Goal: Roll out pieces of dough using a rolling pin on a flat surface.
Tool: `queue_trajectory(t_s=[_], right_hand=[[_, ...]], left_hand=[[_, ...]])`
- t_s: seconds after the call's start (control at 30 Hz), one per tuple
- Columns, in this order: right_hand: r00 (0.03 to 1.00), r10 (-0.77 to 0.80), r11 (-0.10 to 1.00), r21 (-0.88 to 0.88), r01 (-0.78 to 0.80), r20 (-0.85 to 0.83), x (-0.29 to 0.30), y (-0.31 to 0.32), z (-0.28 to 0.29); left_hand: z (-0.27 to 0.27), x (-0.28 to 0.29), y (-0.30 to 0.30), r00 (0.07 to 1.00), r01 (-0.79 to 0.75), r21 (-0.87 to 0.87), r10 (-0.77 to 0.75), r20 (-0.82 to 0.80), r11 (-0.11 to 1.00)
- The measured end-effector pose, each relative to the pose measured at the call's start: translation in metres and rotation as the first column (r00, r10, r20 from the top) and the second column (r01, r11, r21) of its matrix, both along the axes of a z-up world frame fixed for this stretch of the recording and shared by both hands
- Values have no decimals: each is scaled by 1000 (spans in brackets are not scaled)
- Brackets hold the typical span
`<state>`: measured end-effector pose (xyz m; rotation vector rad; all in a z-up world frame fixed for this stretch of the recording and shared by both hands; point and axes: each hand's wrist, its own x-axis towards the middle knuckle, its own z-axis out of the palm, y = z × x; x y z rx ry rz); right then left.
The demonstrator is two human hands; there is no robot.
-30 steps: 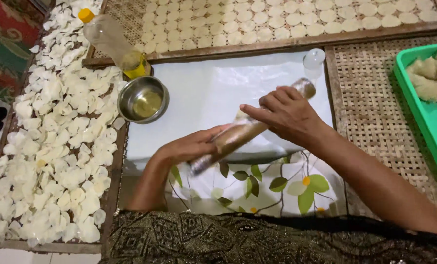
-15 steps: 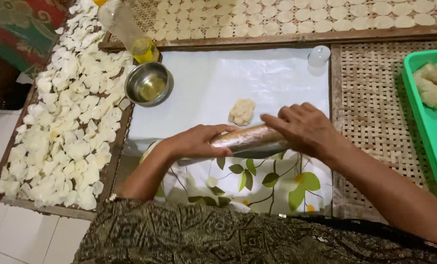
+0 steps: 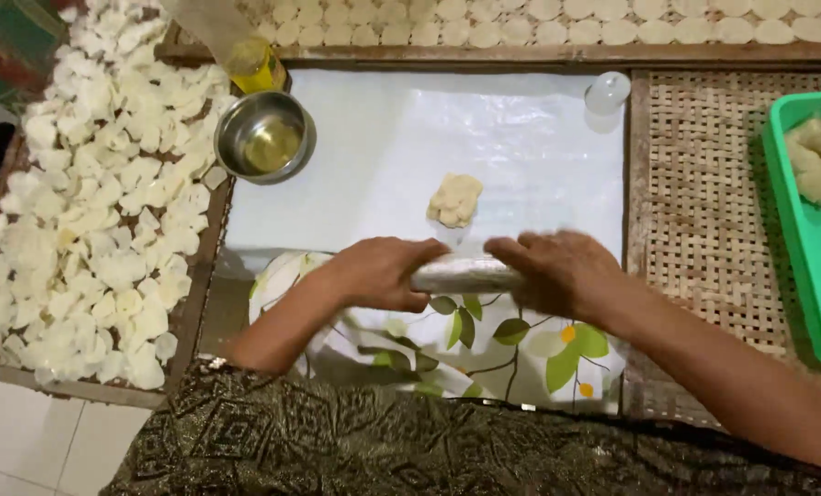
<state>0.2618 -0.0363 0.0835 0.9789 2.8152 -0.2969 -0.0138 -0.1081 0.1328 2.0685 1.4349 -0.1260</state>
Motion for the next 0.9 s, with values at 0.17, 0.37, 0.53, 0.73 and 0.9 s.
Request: queue_trajectory(t_s=[0.17, 0.37, 0.53, 0.73, 0.9], right_hand=[[984, -176, 807, -571, 152, 12, -16, -10, 30], [997, 12, 949, 314, 11, -73, -20, 43, -22], [989, 24, 750, 657, 77, -144, -31, 87, -26], [985, -55, 890, 439, 123, -163, -45, 98, -51], [982, -77, 808, 566, 163, -173, -52, 99, -62]], left_hand=[[-34, -10, 5, 899, 415, 387, -307, -311, 823], [-29, -27, 69, 938, 340, 261, -305, -165, 904], [-47, -48, 133, 940, 339, 529, -253, -230, 778], [-139, -75, 171, 944, 330, 747, -223, -245, 577], [-174, -71, 174, 973, 233, 928, -64, -224, 292]])
